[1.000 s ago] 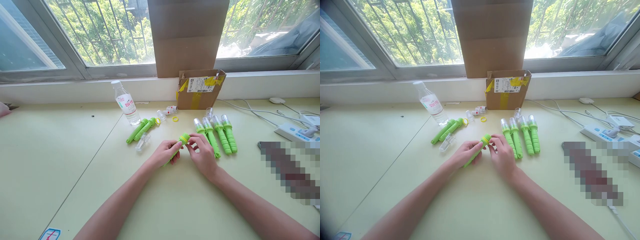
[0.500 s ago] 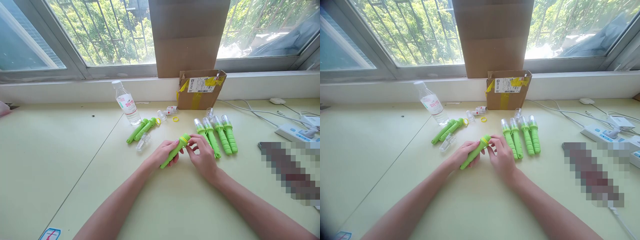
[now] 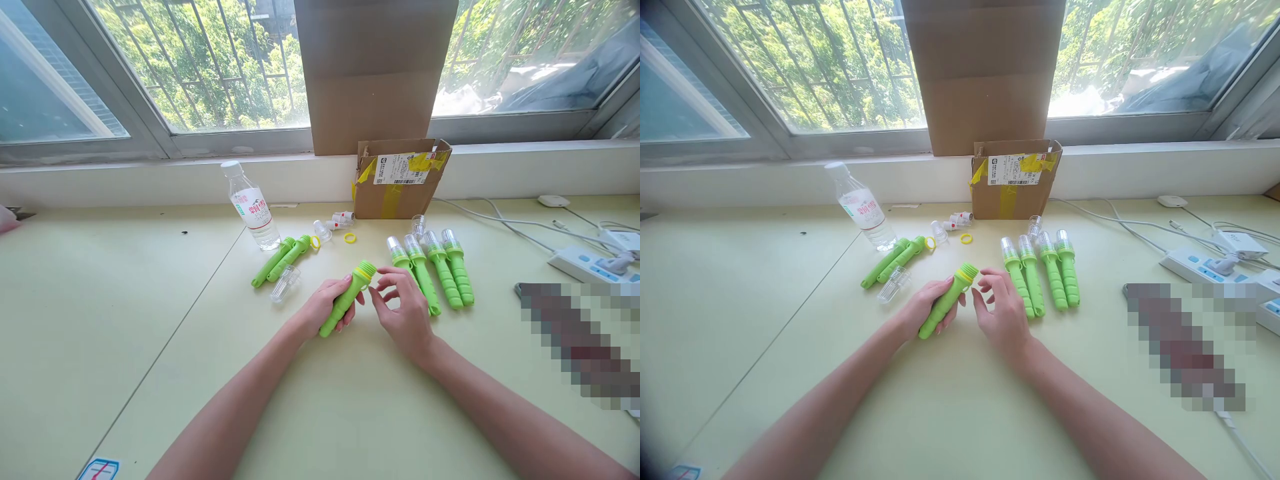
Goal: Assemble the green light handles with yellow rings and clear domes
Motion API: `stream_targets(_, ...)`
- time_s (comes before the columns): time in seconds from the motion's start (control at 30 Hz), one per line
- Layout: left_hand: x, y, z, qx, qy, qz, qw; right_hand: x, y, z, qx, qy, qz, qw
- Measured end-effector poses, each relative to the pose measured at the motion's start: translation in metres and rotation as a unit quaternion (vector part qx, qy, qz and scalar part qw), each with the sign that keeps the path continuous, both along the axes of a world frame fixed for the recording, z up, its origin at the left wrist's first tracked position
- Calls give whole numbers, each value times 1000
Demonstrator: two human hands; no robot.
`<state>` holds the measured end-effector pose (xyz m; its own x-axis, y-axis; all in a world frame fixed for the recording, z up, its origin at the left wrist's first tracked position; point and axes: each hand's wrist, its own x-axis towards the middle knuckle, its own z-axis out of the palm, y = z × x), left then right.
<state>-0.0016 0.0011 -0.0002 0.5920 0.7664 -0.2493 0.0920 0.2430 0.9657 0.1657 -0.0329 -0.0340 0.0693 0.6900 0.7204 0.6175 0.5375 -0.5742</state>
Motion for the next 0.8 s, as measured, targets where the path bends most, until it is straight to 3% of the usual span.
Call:
stream_targets(0.23,6,-2,-2,1,1,51,999,-1,0,-1,-28,25,8,999)
stream_targets(0.47,15,-10,-6,68,20,72,995,-2,-2,-1,-52,33,7,998)
stream_targets(0.6,18,-15,-9,138,30,93,986,-3,-4,0,-89,49,51,994)
stream_targets(0.8,20,-19,-16,248,113,60,960,1,0,0,-142,90,77,983)
